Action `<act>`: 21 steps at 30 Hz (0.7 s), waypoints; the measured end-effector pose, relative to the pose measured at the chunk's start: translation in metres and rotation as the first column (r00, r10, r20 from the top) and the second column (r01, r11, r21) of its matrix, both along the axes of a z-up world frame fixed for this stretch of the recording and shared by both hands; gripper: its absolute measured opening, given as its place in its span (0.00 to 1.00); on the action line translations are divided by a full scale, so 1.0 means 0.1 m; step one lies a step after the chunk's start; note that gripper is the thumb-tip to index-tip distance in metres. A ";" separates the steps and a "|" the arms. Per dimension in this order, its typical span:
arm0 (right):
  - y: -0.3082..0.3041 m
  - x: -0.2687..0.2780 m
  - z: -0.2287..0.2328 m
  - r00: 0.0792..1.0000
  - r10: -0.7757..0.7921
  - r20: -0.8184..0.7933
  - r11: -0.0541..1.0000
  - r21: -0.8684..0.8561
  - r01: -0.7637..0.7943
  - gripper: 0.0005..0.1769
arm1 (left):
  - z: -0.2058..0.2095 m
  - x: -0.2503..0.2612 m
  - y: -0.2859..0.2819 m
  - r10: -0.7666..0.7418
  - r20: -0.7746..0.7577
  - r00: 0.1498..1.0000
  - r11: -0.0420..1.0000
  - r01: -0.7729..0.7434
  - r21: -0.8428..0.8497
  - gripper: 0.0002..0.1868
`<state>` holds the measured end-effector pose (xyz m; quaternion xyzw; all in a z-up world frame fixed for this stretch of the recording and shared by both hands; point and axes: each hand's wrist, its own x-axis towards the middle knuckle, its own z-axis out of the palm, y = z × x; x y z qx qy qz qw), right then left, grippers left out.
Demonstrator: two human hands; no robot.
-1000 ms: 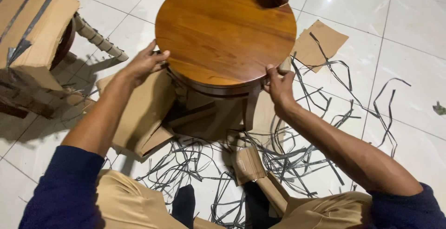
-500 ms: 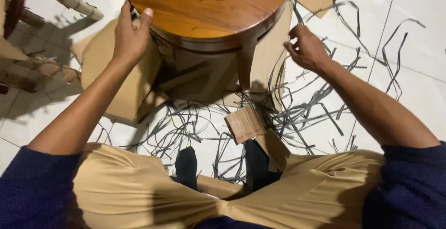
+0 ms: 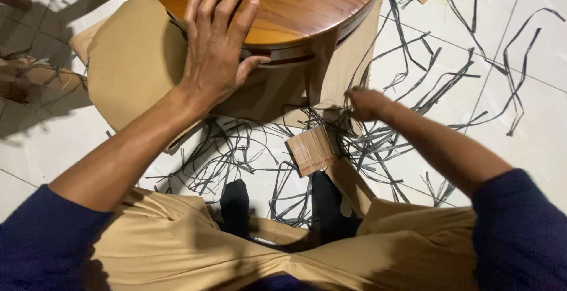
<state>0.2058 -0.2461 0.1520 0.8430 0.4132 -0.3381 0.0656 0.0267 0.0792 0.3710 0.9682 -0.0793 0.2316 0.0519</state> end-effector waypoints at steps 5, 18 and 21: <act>0.08 -0.41 -0.71 0.989 -0.143 -0.031 0.972 0.184 0.146 0.68 | 0.04 0.04 -0.03 0.042 -0.073 0.996 0.999 -0.043 -0.022 0.47; -1.42 -1.03 -0.81 0.934 -0.301 -0.192 0.906 -0.363 0.217 0.13 | 0.05 0.13 -0.04 0.015 0.004 1.000 1.000 -0.015 0.022 0.50; -1.78 -1.06 -0.88 0.729 -0.684 0.010 0.629 -0.498 0.597 0.33 | 0.02 0.10 -0.05 0.033 0.003 0.999 0.999 -0.033 0.040 0.52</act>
